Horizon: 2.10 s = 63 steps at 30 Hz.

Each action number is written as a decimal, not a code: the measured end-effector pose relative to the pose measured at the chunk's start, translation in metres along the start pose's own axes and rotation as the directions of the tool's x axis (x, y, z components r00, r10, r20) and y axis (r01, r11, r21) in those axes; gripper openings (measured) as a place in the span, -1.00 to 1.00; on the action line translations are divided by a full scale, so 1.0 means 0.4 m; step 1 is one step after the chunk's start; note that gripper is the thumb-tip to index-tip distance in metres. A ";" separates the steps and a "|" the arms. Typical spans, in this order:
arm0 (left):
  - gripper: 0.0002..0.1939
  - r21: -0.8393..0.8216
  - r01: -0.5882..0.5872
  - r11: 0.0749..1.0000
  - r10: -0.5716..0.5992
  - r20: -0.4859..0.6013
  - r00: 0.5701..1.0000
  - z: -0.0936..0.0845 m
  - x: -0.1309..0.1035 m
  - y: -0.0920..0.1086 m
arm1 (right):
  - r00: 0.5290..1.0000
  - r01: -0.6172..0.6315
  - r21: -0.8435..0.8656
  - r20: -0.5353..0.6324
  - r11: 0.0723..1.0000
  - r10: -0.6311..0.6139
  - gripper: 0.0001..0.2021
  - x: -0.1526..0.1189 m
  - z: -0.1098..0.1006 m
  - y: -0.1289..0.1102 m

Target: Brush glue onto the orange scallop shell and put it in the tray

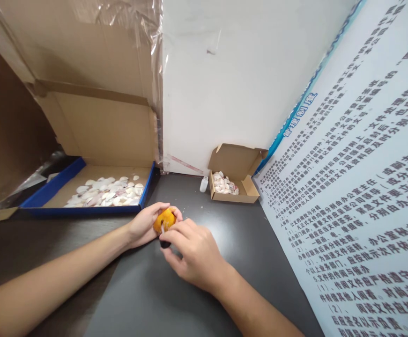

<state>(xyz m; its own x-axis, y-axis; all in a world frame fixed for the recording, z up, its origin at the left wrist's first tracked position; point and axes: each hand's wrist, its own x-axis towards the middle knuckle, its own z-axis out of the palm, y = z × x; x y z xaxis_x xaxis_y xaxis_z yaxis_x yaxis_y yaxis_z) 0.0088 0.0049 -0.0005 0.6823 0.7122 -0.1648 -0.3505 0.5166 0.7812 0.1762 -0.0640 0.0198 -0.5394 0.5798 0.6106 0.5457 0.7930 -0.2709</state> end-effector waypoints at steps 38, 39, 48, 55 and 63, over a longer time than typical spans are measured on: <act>-0.79 -0.093 -0.062 0.994 0.065 0.026 0.998 0.005 -0.010 0.008 | 0.991 -0.104 0.019 -0.078 0.994 0.106 -0.87 -0.004 0.005 0.014; -0.79 -0.095 -0.061 0.994 0.063 0.019 0.998 0.006 -0.010 0.008 | 0.995 -0.088 0.028 -0.050 0.996 0.089 -0.89 -0.003 0.006 0.013; -0.80 -0.165 -0.057 0.985 0.049 -0.048 0.998 0.000 -0.011 0.009 | 0.987 -0.056 0.000 -0.150 0.998 0.055 -0.84 0.003 -0.011 0.021; -0.76 -0.139 -0.103 0.985 0.092 -0.084 0.992 -0.005 -0.006 0.006 | 1.000 -0.017 -0.060 0.017 0.998 0.018 -0.92 -0.001 -0.008 0.020; -0.78 -0.134 -0.099 0.986 0.083 -0.121 0.989 -0.008 -0.005 0.013 | 0.991 -0.060 -0.122 -0.128 0.991 0.044 -0.89 -0.002 -0.014 0.025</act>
<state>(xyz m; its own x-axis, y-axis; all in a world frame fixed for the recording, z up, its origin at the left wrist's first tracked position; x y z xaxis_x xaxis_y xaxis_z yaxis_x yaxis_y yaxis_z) 0.0036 0.0077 0.0018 0.5679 0.8051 -0.1714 -0.4994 0.5025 0.7057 0.1857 -0.0577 0.0207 -0.4280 0.5854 0.6886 0.6514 0.7279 -0.2140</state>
